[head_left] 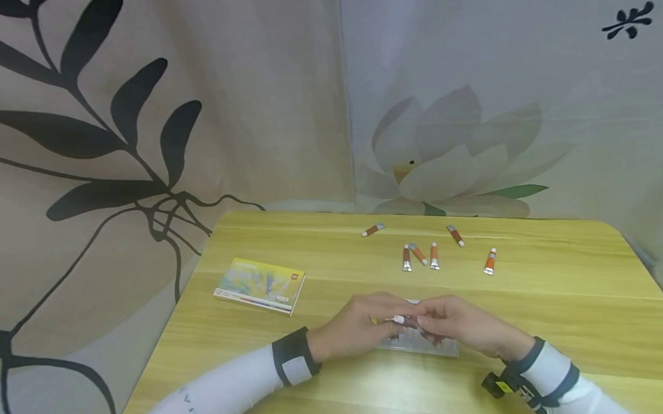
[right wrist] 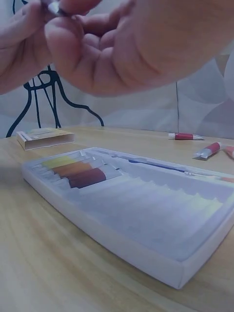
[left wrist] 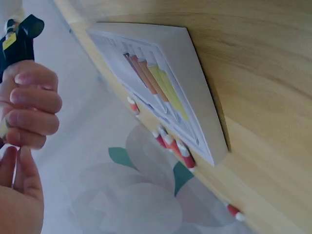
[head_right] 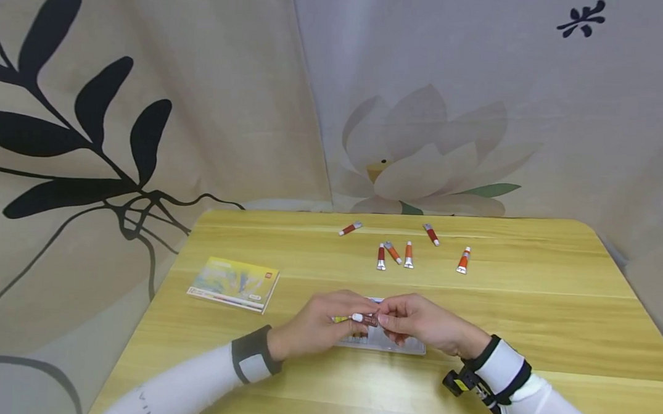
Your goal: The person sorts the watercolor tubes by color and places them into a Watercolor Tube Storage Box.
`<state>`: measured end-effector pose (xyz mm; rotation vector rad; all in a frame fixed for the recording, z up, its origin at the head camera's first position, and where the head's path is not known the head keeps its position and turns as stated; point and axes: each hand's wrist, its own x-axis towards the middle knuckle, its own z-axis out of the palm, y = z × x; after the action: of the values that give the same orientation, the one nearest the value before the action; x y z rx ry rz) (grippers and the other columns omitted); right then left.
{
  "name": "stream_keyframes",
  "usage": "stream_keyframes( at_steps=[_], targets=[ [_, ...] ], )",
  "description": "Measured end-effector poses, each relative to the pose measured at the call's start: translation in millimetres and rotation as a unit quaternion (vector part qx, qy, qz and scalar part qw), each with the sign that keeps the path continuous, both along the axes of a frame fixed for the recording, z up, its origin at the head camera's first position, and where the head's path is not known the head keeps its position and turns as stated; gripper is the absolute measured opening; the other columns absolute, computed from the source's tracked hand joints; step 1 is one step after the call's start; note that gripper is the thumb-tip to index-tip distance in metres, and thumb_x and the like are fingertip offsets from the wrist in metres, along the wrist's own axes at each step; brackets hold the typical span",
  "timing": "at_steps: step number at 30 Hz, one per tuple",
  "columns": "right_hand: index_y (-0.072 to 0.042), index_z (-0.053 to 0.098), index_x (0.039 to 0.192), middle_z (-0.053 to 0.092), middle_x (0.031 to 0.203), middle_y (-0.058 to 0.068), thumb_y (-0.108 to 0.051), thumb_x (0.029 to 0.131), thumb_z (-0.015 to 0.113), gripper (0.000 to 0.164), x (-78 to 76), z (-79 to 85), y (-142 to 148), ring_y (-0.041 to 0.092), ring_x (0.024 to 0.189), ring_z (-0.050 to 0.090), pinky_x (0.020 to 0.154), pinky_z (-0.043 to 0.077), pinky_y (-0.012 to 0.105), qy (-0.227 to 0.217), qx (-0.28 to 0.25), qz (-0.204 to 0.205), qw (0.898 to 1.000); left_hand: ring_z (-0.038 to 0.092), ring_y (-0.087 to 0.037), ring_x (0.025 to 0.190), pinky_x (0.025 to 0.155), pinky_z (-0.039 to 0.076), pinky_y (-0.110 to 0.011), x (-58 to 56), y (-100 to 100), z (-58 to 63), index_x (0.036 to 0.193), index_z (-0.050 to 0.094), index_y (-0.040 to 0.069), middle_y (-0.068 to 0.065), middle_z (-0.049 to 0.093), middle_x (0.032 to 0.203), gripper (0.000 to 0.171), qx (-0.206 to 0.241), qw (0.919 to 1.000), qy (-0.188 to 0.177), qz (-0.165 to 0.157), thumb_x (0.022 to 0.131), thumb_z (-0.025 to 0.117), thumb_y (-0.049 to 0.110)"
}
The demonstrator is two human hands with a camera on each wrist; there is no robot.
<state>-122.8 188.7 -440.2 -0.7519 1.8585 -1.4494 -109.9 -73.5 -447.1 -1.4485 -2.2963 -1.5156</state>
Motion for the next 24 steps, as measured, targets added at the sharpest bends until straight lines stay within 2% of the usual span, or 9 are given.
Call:
stream_keyframes(
  at_steps=[3, 5, 7, 9, 12, 14, 18, 21, 24],
  targets=[
    [0.0, 0.066, 0.123, 0.062, 0.087, 0.004, -0.018, 0.111, 0.052, 0.026, 0.3, -2.3, -1.3, 0.012, 0.077, 0.059, 0.07, 0.055, 0.03, -0.005, -0.001, -0.003, 1.0, 0.067, -0.014, 0.119, 0.104, 0.051, -0.025, 0.0, 1.3, 2.2, 0.123, 0.073, -0.002, -0.009, 0.075, 0.122, 0.032, 0.009, 0.9972, 0.073, -0.014, 0.091, 0.076, -0.003],
    [-0.003, 0.066, 0.125, 0.063, 0.092, 0.008, -0.02, 0.11, 0.054, 0.026, 0.4, -3.0, -1.9, 0.016, 0.079, 0.06, 0.07, 0.055, 0.03, 0.001, 0.016, -0.025, 1.0, 0.067, -0.016, 0.119, 0.106, 0.049, -0.026, -1.1, 0.3, 2.7, 0.121, 0.073, 0.0, -0.011, 0.075, 0.122, 0.029, 0.004, 0.9936, 0.113, -0.006, 0.092, 0.075, -0.002],
    [-0.004, 0.066, 0.125, 0.065, 0.095, 0.012, -0.021, 0.109, 0.057, 0.026, 0.3, -3.8, -1.2, 0.02, 0.08, 0.06, 0.068, 0.055, 0.031, 0.017, 0.046, -0.052, 0.997, 0.067, -0.015, 0.12, 0.107, 0.048, -0.024, -3.1, -1.8, 2.3, 0.12, 0.073, 0.001, -0.011, 0.075, 0.122, 0.025, -0.01, 0.9907, 0.135, 0.005, 0.095, 0.073, 0.0],
    [-0.003, 0.068, 0.123, 0.066, 0.097, 0.013, -0.021, 0.107, 0.06, 0.025, 0.3, -5.3, 0.9, 0.023, 0.08, 0.06, 0.066, 0.055, 0.031, 0.039, 0.08, -0.084, 0.993, 0.068, -0.015, 0.12, 0.107, 0.047, -0.022, -5.6, -4.3, 0.9, 0.119, 0.072, 0.002, -0.011, 0.075, 0.121, 0.022, -0.03, 0.9872, 0.156, 0.014, 0.096, 0.071, 0.001],
    [-0.003, 0.071, 0.115, 0.069, 0.096, 0.009, -0.018, 0.104, 0.065, 0.02, 0.2, -9.2, 6.8, 0.021, 0.081, 0.061, 0.065, 0.055, 0.03, 0.085, 0.135, -0.139, 0.977, 0.069, -0.012, 0.114, 0.106, 0.046, -0.019, -10.8, -8.2, -4.8, 0.116, 0.072, 0.003, -0.008, 0.076, 0.115, 0.022, -0.067, 0.9773, 0.2, 0.021, 0.095, 0.07, 0.001],
    [-0.004, 0.074, 0.11, 0.071, 0.095, 0.006, -0.017, 0.102, 0.067, 0.017, -0.3, -12.6, 12.2, 0.019, 0.082, 0.062, 0.066, 0.054, 0.03, 0.113, 0.168, -0.172, 0.964, 0.07, -0.012, 0.11, 0.106, 0.045, -0.017, -14.6, -10.7, -10.3, 0.115, 0.073, 0.003, -0.006, 0.076, 0.112, 0.022, -0.098, 0.962, 0.254, 0.023, 0.094, 0.071, 0.002],
    [-0.006, 0.074, 0.094, 0.068, 0.081, 0.001, -0.017, 0.101, 0.067, 0.015, -0.7, -20.5, 23.8, 0.016, 0.071, 0.057, 0.059, 0.048, 0.028, 0.15, 0.226, -0.216, 0.938, 0.068, -0.011, 0.108, 0.107, 0.044, -0.017, -20.8, -12.8, -20.6, 0.115, 0.072, 0.004, -0.001, 0.074, 0.111, 0.02, -0.165, 0.9198, 0.356, 0.012, 0.095, 0.074, 0.007],
    [-0.009, 0.068, 0.077, 0.056, 0.064, -0.003, -0.018, 0.099, 0.069, 0.024, 1.1, -27.1, 30.9, 0.014, 0.059, 0.05, 0.051, 0.039, 0.025, 0.149, 0.262, -0.228, 0.926, 0.065, -0.012, 0.109, 0.107, 0.044, -0.019, -23.3, -12.0, -25.9, 0.117, 0.071, 0.005, 0.0, 0.072, 0.111, 0.02, -0.222, 0.8935, 0.39, -0.005, 0.097, 0.073, 0.009],
    [-0.012, 0.058, 0.067, 0.046, 0.057, -0.005, -0.019, 0.098, 0.069, 0.034, 4.4, -32.7, 35.9, 0.012, 0.054, 0.045, 0.049, 0.035, 0.024, 0.14, 0.281, -0.224, 0.923, 0.063, -0.011, 0.109, 0.105, 0.046, -0.021, -24.4, -9.4, -28.6, 0.118, 0.071, 0.008, 0.002, 0.069, 0.111, 0.02, -0.28, 0.8706, 0.404, -0.02, 0.098, 0.072, 0.008]
  ],
)
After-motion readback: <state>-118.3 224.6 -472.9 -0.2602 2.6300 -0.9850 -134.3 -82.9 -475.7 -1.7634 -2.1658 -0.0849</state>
